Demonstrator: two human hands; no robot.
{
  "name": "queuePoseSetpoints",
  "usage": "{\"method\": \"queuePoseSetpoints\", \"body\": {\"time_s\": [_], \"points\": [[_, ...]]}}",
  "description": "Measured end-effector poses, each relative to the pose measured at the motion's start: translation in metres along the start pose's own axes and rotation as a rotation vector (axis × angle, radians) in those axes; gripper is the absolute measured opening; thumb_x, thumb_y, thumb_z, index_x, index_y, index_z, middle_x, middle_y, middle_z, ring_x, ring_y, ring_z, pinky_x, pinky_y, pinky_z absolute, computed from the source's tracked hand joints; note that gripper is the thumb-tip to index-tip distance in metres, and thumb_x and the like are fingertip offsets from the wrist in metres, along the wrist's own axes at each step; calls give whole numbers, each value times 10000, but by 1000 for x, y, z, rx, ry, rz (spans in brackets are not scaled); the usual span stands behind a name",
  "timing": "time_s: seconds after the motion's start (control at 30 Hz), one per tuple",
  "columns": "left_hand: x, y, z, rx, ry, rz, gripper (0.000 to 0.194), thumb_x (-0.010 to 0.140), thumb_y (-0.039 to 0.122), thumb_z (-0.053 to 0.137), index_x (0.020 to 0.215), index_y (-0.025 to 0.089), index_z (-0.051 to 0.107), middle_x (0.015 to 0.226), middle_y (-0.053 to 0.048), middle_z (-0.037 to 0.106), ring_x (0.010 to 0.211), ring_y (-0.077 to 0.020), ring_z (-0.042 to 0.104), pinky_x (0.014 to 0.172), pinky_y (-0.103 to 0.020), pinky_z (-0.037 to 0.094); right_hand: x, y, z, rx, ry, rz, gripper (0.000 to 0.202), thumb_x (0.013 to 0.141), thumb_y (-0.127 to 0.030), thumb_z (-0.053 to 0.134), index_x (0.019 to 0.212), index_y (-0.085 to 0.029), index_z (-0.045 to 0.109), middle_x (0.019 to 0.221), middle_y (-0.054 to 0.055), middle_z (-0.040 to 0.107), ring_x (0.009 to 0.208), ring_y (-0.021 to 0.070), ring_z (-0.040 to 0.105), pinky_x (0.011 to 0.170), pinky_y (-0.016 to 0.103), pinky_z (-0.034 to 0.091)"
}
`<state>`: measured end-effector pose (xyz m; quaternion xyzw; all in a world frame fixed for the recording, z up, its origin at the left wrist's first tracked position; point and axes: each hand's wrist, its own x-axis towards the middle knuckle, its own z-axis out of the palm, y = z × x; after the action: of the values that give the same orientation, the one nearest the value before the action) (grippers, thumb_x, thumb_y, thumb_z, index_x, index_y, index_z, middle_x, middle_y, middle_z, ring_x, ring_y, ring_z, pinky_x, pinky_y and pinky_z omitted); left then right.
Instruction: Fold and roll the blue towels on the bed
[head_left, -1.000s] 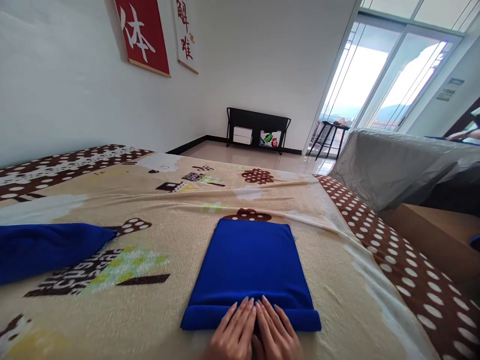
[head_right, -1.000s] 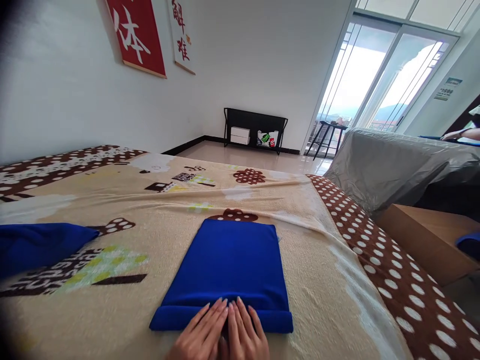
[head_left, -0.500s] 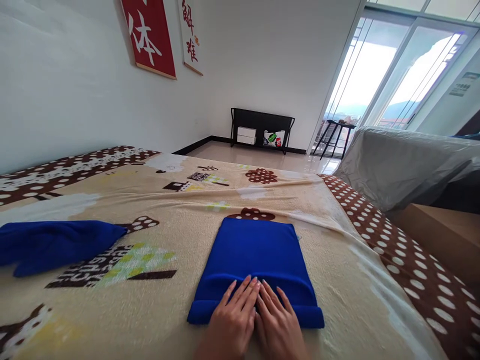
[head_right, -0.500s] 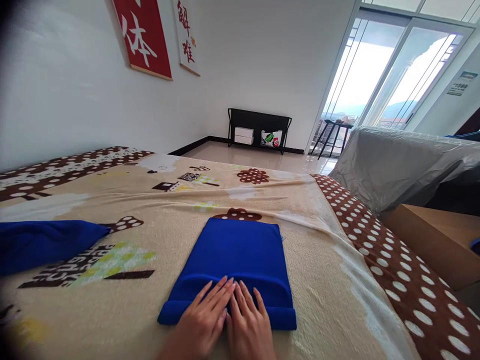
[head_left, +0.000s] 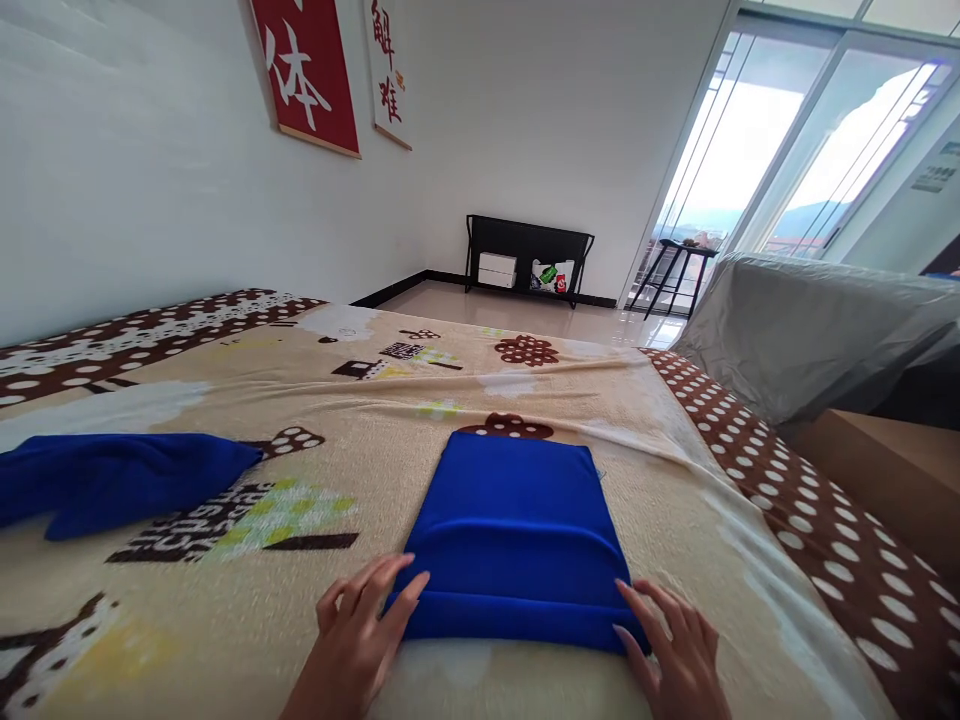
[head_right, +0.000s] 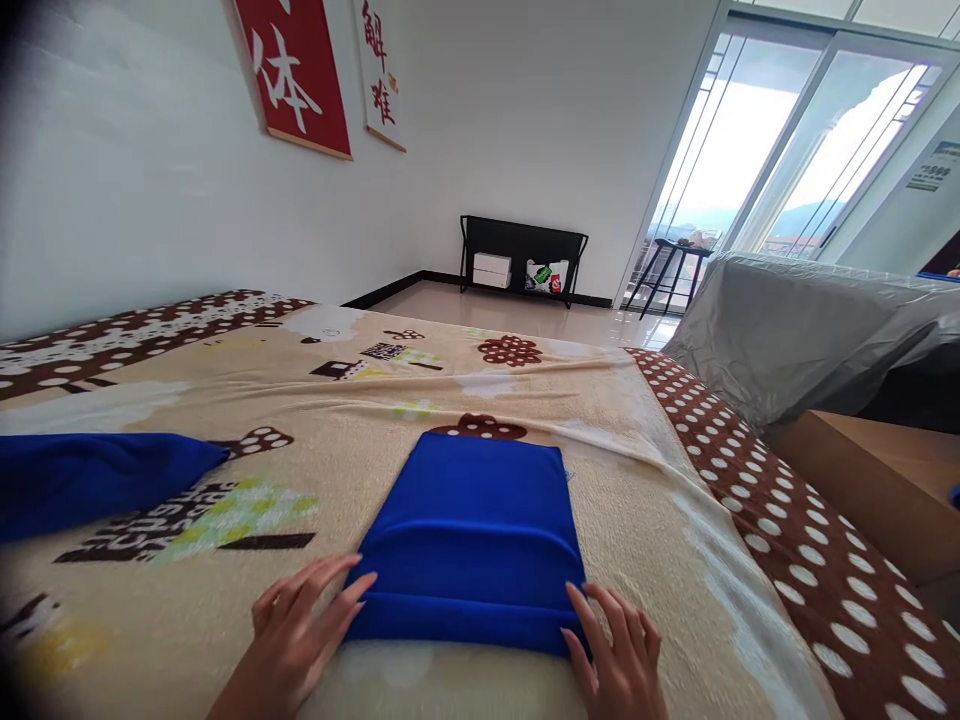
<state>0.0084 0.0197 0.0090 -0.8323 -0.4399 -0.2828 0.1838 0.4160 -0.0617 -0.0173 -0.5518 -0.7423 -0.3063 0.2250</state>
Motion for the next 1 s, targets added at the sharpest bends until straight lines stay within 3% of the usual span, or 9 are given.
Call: {"method": "queuePoseSetpoints", "body": {"time_s": [0.07,0.17,0.27,0.5,0.67,0.77,0.87,0.93,1.0], "points": [[-6,-6,-8,-66,-50,89,410,909,66,456,1154,308,680,1142,-9,724,1095,-156,635,972,-311,317,-5,8,-5,57,19,-87,259,964,-322,528,1181,-297,667,1040,-6,745,945,155,690,905,320,391],[-14,-15,-16,-94,-122,197,403,896,156,520,1277,263,598,1159,-3,718,1058,-152,646,949,-293,323,-9,18,-10,114,-44,-164,273,974,-349,511,1188,-279,666,1036,-16,741,943,140,683,886,292,407],[-16,-18,-14,-145,-137,80,399,903,240,531,1300,269,561,1193,-12,698,1092,-183,632,973,-321,319,-9,21,-9,148,-104,-137,362,917,-432,613,1240,-269,637,1085,-9,724,988,158,669,898,291,426],[-2,-22,-3,-306,-147,-20,230,946,188,447,1042,286,632,988,11,728,983,-177,651,899,-329,389,7,21,-10,350,-230,-5,209,967,-302,567,1161,-263,635,1015,-11,700,941,135,649,879,266,475],[-22,-25,1,-266,-102,-187,186,890,220,470,915,297,638,871,16,703,842,-180,653,821,-303,492,19,24,-33,432,-293,-53,148,986,-298,527,1077,-266,640,938,-16,694,881,121,649,828,233,493],[-28,-23,2,-241,-106,-232,243,888,213,440,981,297,648,848,-3,690,816,-185,652,779,-302,504,16,25,-29,372,-304,-66,158,993,-299,495,955,-271,646,895,-13,693,843,128,655,784,247,494],[-15,-2,2,-89,1,-180,321,874,192,458,1121,288,640,953,-14,721,878,-193,655,836,-352,435,12,5,-9,148,-100,23,186,965,-254,474,966,-247,660,1001,36,715,865,187,674,762,323,481],[2,29,5,41,121,-111,377,857,138,467,1164,270,642,1027,-16,735,924,-185,655,875,-367,379,17,-27,6,53,57,78,270,925,-149,443,1058,-219,667,1087,67,721,920,218,684,816,371,465],[17,65,12,21,161,35,403,868,87,431,1170,234,654,1040,-10,745,962,-155,658,937,-344,366,27,-64,17,92,146,41,390,894,-60,396,1122,-219,670,1103,45,735,976,199,686,885,365,452]]}}
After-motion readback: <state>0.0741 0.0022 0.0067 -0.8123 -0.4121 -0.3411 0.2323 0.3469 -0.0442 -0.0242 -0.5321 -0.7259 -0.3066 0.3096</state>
